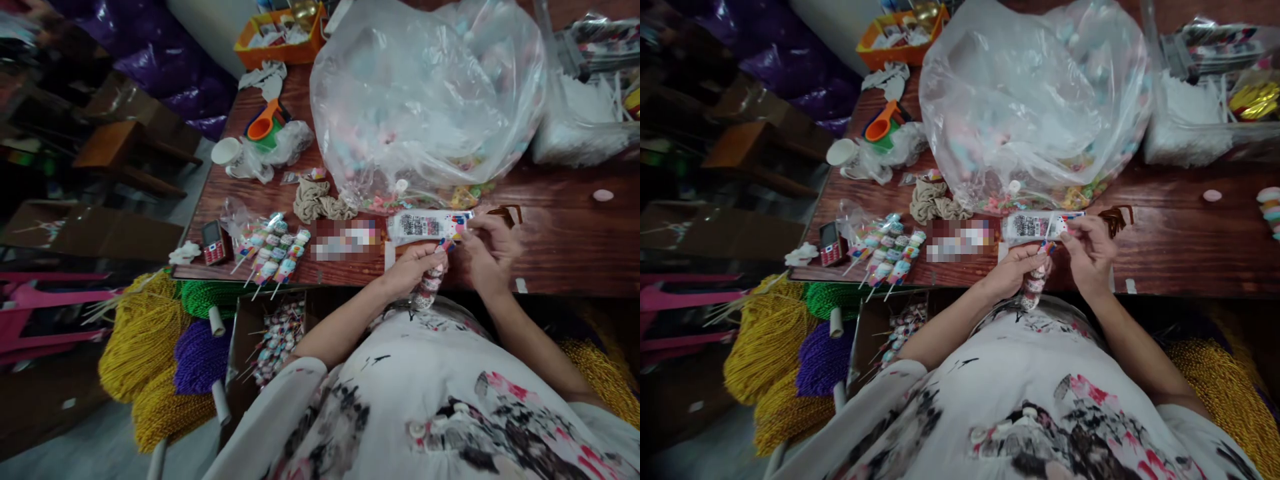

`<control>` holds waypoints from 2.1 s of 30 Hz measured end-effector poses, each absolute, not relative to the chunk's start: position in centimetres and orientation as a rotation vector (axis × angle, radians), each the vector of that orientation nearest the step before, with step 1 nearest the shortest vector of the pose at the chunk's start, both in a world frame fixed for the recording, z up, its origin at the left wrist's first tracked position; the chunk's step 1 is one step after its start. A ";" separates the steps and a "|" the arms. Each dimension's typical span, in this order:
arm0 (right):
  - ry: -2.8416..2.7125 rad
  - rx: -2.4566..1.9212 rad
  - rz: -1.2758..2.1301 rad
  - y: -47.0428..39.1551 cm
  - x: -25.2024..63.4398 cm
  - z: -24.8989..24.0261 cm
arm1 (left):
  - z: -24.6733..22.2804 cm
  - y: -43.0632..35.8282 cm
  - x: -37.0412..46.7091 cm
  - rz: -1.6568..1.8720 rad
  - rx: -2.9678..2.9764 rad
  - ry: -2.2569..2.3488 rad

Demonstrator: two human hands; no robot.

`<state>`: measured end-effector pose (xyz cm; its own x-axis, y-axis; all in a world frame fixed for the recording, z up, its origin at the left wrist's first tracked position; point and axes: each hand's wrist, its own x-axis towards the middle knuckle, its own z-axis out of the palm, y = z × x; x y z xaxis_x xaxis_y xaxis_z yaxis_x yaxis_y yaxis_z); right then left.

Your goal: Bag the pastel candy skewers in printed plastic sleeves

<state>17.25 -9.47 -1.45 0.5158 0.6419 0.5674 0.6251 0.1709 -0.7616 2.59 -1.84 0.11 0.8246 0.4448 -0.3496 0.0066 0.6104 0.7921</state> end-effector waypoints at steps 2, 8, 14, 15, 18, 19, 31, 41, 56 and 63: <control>-1.511 -1.522 -0.180 -10.3 18.6 -0.5 | 0.1 -1.2 2.1 0.205 0.866 0.544; -2.367 -1.270 -0.390 -11.2 19.6 2.1 | 0.3 0.1 1.1 -0.198 0.878 0.351; -2.359 -1.629 0.058 -11.1 19.1 1.2 | 1.1 -0.6 0.8 -0.223 1.726 0.324; -2.300 -1.707 0.228 -11.1 19.1 0.8 | 1.2 -0.9 0.9 -0.160 1.987 0.348; -2.128 -1.814 0.565 -11.2 18.8 0.0 | 1.2 -1.7 1.0 -0.019 2.465 0.423; -2.099 -1.838 0.513 -11.5 18.6 0.0 | 1.0 -1.8 1.0 -0.002 2.473 0.450; -2.168 -1.333 -0.214 -15.0 18.0 -0.8 | -0.2 -0.8 0.9 -0.448 1.230 0.433; -1.585 -1.737 0.875 -12.9 19.2 -1.3 | -0.6 -2.6 1.2 0.329 2.702 0.234; -1.478 -2.323 -0.090 -11.1 27.0 -2.7 | 0.1 -0.2 2.6 0.483 0.900 0.903; -1.461 -2.417 -0.157 -11.8 24.9 -4.7 | -0.4 -0.5 1.9 0.463 0.864 0.919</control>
